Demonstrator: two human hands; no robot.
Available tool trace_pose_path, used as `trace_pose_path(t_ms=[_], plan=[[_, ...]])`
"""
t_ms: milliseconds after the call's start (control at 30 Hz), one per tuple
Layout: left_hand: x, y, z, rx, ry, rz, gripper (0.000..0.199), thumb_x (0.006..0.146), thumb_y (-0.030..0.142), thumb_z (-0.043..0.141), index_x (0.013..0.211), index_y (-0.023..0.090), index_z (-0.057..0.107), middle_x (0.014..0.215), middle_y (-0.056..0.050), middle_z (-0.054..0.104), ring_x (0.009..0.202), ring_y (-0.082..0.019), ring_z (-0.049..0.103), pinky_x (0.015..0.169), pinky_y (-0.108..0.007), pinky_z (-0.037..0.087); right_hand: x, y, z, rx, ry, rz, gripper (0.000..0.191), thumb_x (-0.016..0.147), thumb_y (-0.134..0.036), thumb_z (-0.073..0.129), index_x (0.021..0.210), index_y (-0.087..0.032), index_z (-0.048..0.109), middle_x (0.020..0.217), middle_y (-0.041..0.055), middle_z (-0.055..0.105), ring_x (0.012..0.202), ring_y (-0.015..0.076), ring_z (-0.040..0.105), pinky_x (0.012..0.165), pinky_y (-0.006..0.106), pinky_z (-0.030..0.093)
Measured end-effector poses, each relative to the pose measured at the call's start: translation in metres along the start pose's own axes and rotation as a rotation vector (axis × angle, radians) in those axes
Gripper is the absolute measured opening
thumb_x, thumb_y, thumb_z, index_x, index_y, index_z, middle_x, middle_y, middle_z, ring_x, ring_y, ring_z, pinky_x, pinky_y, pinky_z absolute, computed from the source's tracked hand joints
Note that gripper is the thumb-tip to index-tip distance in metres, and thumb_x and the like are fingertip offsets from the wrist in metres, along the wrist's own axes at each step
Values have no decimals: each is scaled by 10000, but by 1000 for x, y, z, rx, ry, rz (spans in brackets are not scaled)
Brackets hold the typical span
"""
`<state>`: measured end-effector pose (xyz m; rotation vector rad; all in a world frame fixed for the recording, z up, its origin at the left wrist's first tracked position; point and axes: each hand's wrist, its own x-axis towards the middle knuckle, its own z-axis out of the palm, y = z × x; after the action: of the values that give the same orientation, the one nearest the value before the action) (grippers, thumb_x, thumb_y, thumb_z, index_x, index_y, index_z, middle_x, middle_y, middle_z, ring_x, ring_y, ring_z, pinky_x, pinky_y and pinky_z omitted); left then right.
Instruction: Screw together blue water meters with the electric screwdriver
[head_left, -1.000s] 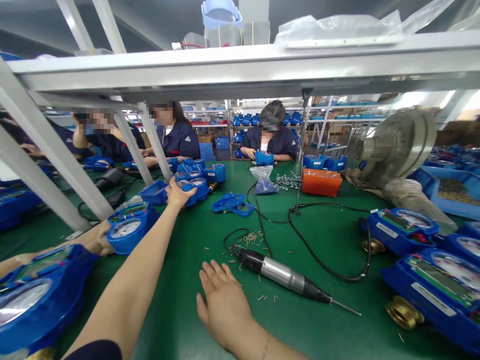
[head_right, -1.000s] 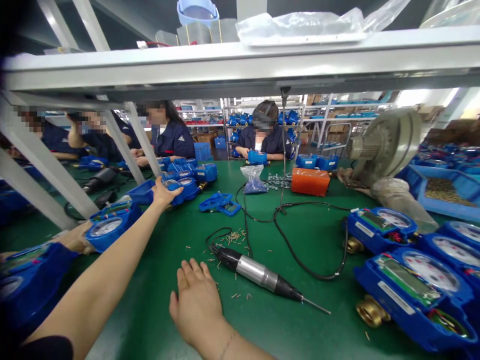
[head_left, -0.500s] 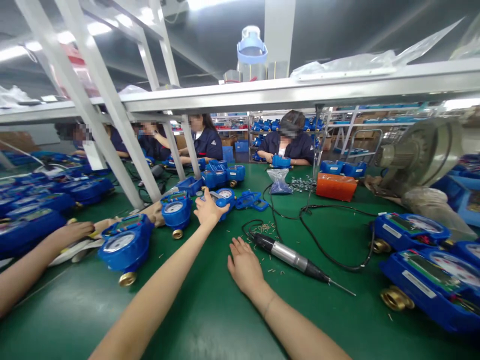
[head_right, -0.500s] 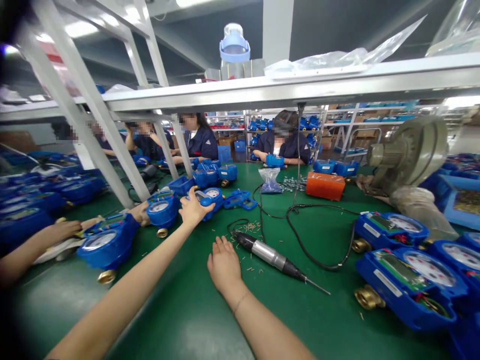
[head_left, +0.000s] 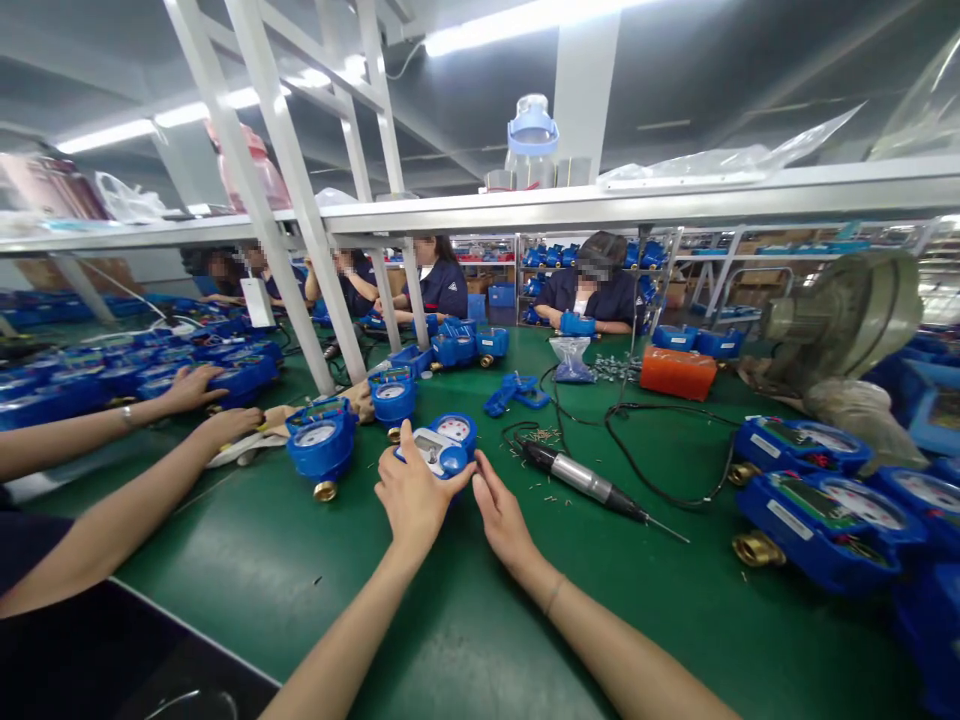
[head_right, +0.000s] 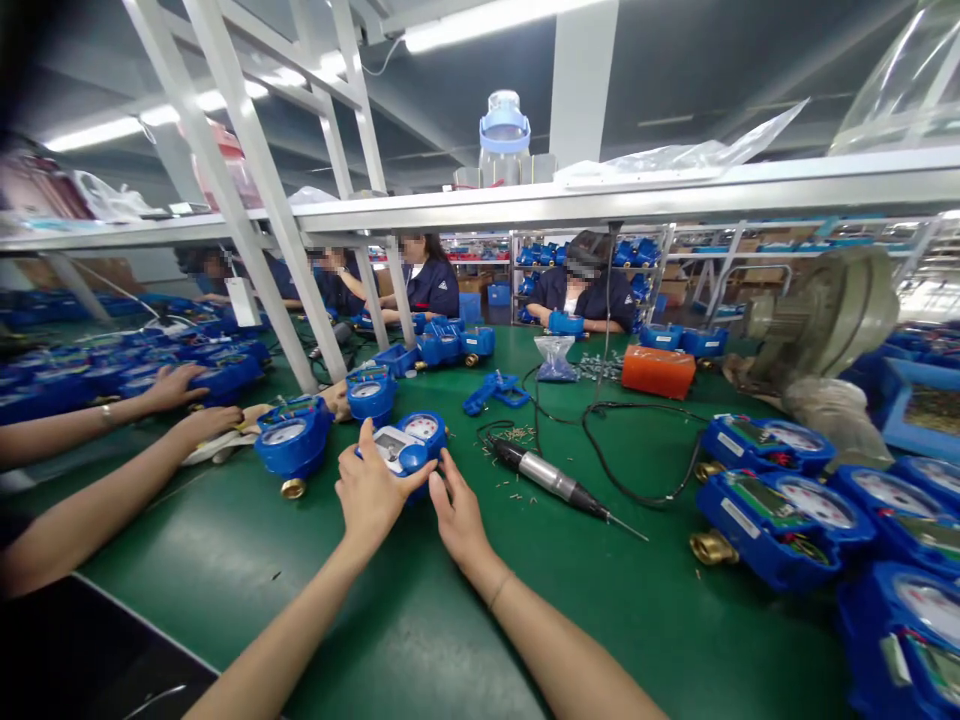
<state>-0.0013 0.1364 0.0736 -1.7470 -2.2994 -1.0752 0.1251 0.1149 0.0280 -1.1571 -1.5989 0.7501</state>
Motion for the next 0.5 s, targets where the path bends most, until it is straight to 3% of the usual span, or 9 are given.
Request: trace_pose_path(t_ms=[100,233,400,500], plan=[[-24,-1,-15,-60,52,76,991,742,585,683,1499,130,235,1194,-213,476,1126,-406,492,871,-541,472,-6,-12,6,139,20,18,607,981,-544,340,1457,-173,407,1503,110,446,1414,222,388,1170,403,311],[-60,6,-32,-227,81,200,892,810,506,638,1503,126,224,1188,-207,484,1122,-393,478,906,-564,470,-4,-17,-7,257,80,69,597,968,-594,319,1319,-158,524,1340,112,604,1255,240,559,1088,384,421],[-124,22,-58,-478,-40,328,767,885,317,548,1530,255,138,1383,-191,410,1220,-378,461,976,-608,442,3,-12,-27,300,135,155,700,954,-660,198,1016,-126,647,970,105,724,941,244,668,901,369,517],[-129,15,-73,-617,-142,367,765,890,295,547,1531,319,131,1379,-150,454,1166,-327,537,911,-526,531,4,-15,-29,287,113,170,769,933,-697,128,970,-137,654,813,79,702,806,229,664,805,355,527]])
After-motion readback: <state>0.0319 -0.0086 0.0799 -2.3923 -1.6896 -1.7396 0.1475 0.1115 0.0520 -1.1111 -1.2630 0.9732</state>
